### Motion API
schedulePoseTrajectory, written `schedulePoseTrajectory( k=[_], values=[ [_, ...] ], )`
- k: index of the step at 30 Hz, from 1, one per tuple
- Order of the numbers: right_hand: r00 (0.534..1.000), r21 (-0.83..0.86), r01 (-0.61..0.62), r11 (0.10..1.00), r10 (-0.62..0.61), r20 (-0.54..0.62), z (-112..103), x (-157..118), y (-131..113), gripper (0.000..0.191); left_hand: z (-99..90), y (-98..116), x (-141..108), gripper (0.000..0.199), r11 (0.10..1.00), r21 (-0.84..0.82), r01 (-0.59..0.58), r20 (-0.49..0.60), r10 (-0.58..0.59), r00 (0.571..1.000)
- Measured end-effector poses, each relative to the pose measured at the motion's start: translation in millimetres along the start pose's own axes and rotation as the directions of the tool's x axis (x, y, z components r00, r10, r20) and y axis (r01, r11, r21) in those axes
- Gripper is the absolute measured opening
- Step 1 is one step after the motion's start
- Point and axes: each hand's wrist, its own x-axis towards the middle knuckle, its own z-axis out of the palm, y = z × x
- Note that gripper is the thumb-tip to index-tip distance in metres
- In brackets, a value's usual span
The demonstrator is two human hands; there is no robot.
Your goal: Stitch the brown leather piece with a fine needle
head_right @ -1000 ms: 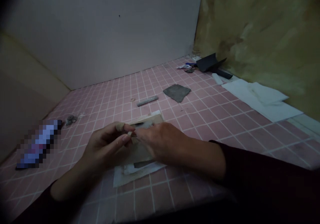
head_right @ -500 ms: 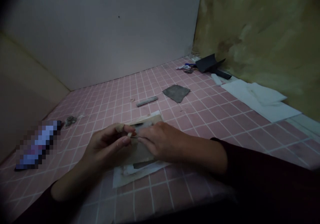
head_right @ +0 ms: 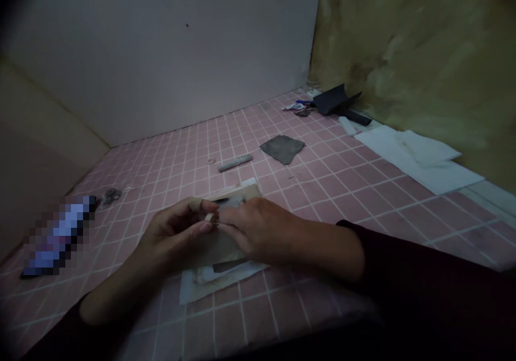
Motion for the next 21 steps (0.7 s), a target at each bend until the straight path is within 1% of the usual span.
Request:
schedulePoseTrajectory(
  k=[2,4,6,8,9,10,12,13,14,15,16,17,18,19,20,21],
  values=[
    [1.000,0.069,-0.004,0.998,0.003,0.018,-3,1,-2,0.024,-1.7,-2,0,0.021,0.999,0.027,0.033,0.016,-0.034,0.999],
    [0.998,0.126,-0.027,0.992,0.020,0.056,-6,1,-4,0.026,-3.9,-3,-1,0.021,0.992,0.114,0.045,0.026,-0.048,0.998],
    [0.995,0.195,-0.062,0.979,0.045,0.092,-9,2,-5,0.027,-6.0,-3,-2,0.021,0.977,0.210,0.024,0.040,-0.034,0.999],
    [0.983,0.328,-0.140,0.934,0.092,0.158,-11,3,-4,0.028,-7.7,-2,-3,0.022,0.959,0.283,-0.026,0.057,0.010,0.998],
    [0.969,0.421,-0.204,0.884,0.122,0.216,-13,3,-3,0.028,-8.4,-1,-4,0.023,0.949,0.310,-0.058,0.066,0.039,0.997],
    [0.949,0.522,-0.278,0.806,0.145,0.281,-14,3,-2,0.027,-8.9,1,-5,0.023,0.939,0.331,-0.093,0.073,0.073,0.995],
    [0.902,0.685,-0.407,0.605,0.148,0.405,-15,3,2,0.028,-9.7,3,-6,0.023,0.916,0.368,-0.159,0.078,0.140,0.987],
    [0.886,0.731,-0.444,0.518,0.135,0.443,-15,3,3,0.028,-9.9,4,-6,0.022,0.904,0.387,-0.182,0.075,0.166,0.983],
    [0.877,0.755,-0.465,0.462,0.122,0.465,-15,3,4,0.028,-10.1,5,-6,0.021,0.893,0.405,-0.196,0.073,0.182,0.981],
    [0.872,0.758,-0.473,0.448,0.115,0.476,-14,2,5,0.028,-10.3,5,-6,0.020,0.885,0.420,-0.202,0.072,0.190,0.979],
    [0.871,0.739,-0.468,0.484,0.111,0.479,-13,2,4,0.028,-10.5,5,-6,0.020,0.881,0.429,-0.199,0.070,0.187,0.980],
    [0.882,0.700,-0.437,0.565,0.118,0.455,-11,2,4,0.029,-10.6,4,-6,0.019,0.882,0.431,-0.189,0.067,0.177,0.982],
    [0.909,0.630,-0.374,0.680,0.134,0.395,-9,2,3,0.029,-10.8,3,-6,0.019,0.887,0.429,-0.174,0.059,0.164,0.985],
    [0.943,0.520,-0.287,0.804,0.141,0.301,-6,2,2,0.028,-11.0,2,-6,0.019,0.894,0.420,-0.155,0.047,0.149,0.988],
    [0.973,0.379,-0.193,0.905,0.126,0.194,-3,1,1,0.025,-11.2,1,-5,0.019,0.905,0.405,-0.132,0.035,0.129,0.991],
    [0.991,0.236,-0.111,0.965,0.091,0.095,-1,1,0,0.021,-11.4,1,-5,0.019,0.917,0.384,-0.110,0.028,0.108,0.994]
  ],
)
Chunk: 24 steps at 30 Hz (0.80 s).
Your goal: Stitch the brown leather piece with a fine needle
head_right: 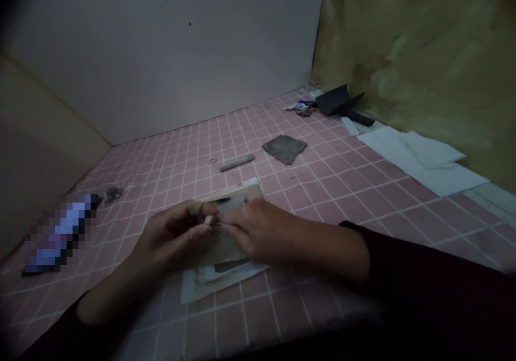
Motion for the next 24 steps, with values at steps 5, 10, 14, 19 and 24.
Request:
schedulePoseTrajectory(
  k=[5,10,14,19,24],
  values=[
    [1.000,0.077,-0.005,0.997,0.004,0.014,-1,-1,-1,0.022,-1.2,1,1,0.018,0.999,-0.020,-0.026,0.041,0.027,0.999],
    [0.940,0.633,-0.309,0.710,0.126,0.318,-12,0,-2,0.026,-2.6,7,0,0.018,0.991,-0.010,-0.131,0.042,0.132,0.990],
    [0.977,0.356,-0.140,0.924,0.070,0.203,-8,0,-1,0.028,-1.4,7,1,0.017,0.996,-0.007,-0.088,0.060,0.089,0.994],
    [0.995,-0.153,0.086,0.984,-0.094,-0.045,2,-2,-1,0.016,1.4,4,2,0.011,0.998,0.019,-0.066,-0.009,0.066,0.998],
    [0.997,0.037,0.061,0.997,-0.062,0.040,-3,0,-6,0.031,3.4,8,3,0.012,0.998,0.018,-0.057,-0.074,0.058,0.996]
  ],
)
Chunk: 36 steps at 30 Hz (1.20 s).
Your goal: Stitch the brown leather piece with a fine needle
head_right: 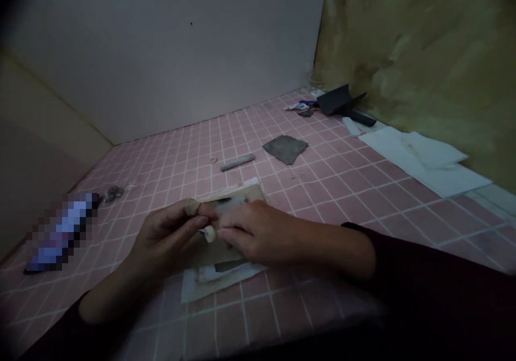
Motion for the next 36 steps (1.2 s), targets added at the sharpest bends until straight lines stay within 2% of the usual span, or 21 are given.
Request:
schedulePoseTrajectory(
  k=[5,10,13,16,18,23,27,32,36],
  values=[
    [0.997,0.005,-0.042,0.999,0.042,-0.061,-2,2,2,0.022,0.7,4,1,0.018,0.993,-0.116,0.013,0.064,-0.005,0.998],
    [0.997,0.095,-0.072,0.993,0.074,-0.025,-3,2,2,0.028,0.2,-1,-2,0.020,0.984,-0.176,0.033,0.089,-0.018,0.996],
    [0.998,0.098,-0.059,0.993,0.061,-0.017,-3,2,0,0.029,3.2,-4,-2,0.033,0.980,-0.196,0.023,0.135,0.004,0.991],
    [0.999,0.033,-0.025,0.999,0.026,-0.036,0,3,0,0.028,5.5,-6,-1,0.025,0.986,-0.166,0.020,0.089,-0.005,0.996],
    [0.998,-0.002,-0.017,1.000,0.017,-0.056,0,3,1,0.028,4.8,-6,-1,0.020,0.973,-0.220,0.064,0.062,-0.052,0.997],
    [0.995,0.022,-0.042,0.999,0.044,-0.085,-7,1,0,0.028,-1.6,-3,2,0.024,0.864,-0.490,0.115,-0.044,-0.156,0.987],
    [0.990,0.047,-0.031,0.998,0.037,-0.133,-12,-2,-1,0.025,-3.7,0,3,0.023,0.747,-0.651,0.138,-0.003,-0.184,0.983],
    [0.986,0.032,-0.022,0.999,0.027,-0.166,-10,-2,3,0.025,-4.3,-5,5,0.019,0.626,-0.759,0.177,0.044,-0.222,0.974],
    [0.988,0.210,-0.066,0.976,0.094,-0.126,-10,-1,5,0.028,-6.1,-9,5,0.022,0.570,-0.793,0.217,0.099,-0.231,0.968]
  ],
)
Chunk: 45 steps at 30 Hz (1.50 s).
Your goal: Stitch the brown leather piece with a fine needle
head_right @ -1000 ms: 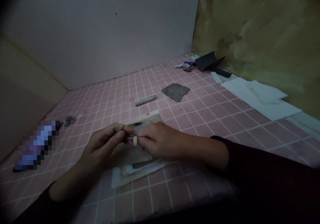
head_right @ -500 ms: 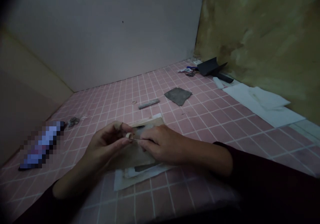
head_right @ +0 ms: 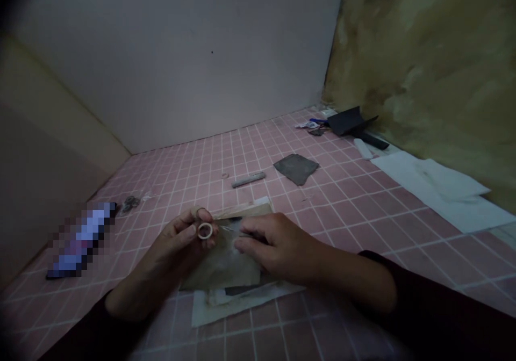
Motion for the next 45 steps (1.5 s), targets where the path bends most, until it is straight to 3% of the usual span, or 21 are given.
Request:
schedulePoseTrajectory(
  k=[4,10,19,22,25,31,35,38,41,45],
  values=[
    [0.993,0.273,-0.100,0.957,0.081,0.080,-4,2,-1,0.023,-0.5,2,1,0.023,1.000,-0.013,0.017,-0.004,-0.017,1.000],
    [0.986,0.394,-0.166,0.904,0.155,0.059,-6,5,3,0.023,-1.1,1,2,0.021,0.999,-0.009,0.049,-0.043,-0.049,0.998],
    [0.999,0.245,-0.045,0.968,0.051,-0.019,2,1,3,0.024,-1.9,-10,2,0.025,1.000,0.014,0.015,0.035,-0.015,0.999],
    [0.997,0.214,-0.028,0.976,0.044,-0.069,3,0,2,0.033,2.6,-12,2,0.026,0.999,0.034,0.008,0.045,-0.010,0.999],
    [0.997,0.103,0.048,0.994,-0.040,-0.072,5,-1,2,0.041,11.8,-14,3,0.026,0.998,0.062,0.015,0.030,-0.017,0.999],
    [0.972,-0.052,0.190,0.980,-0.195,-0.133,6,0,5,0.017,28.4,-13,11,0.027,0.990,0.128,0.061,-0.039,-0.057,0.998],
    [0.965,0.025,0.145,0.989,-0.135,-0.227,0,3,7,0.011,30.8,-8,16,0.022,0.989,0.145,0.029,-0.076,-0.018,0.997],
    [0.961,0.245,0.106,0.964,-0.035,-0.276,-7,7,9,0.016,30.2,0,15,0.020,0.973,0.219,-0.070,-0.115,0.097,0.989],
    [0.968,0.457,0.091,0.885,0.028,-0.248,-11,12,11,0.020,28.8,10,10,0.036,0.907,0.376,-0.190,0.003,0.204,0.979],
    [0.982,0.518,0.087,0.851,0.014,-0.189,-10,14,13,0.018,30.6,23,4,0.046,0.735,0.606,-0.304,0.288,0.154,0.945]
  ],
)
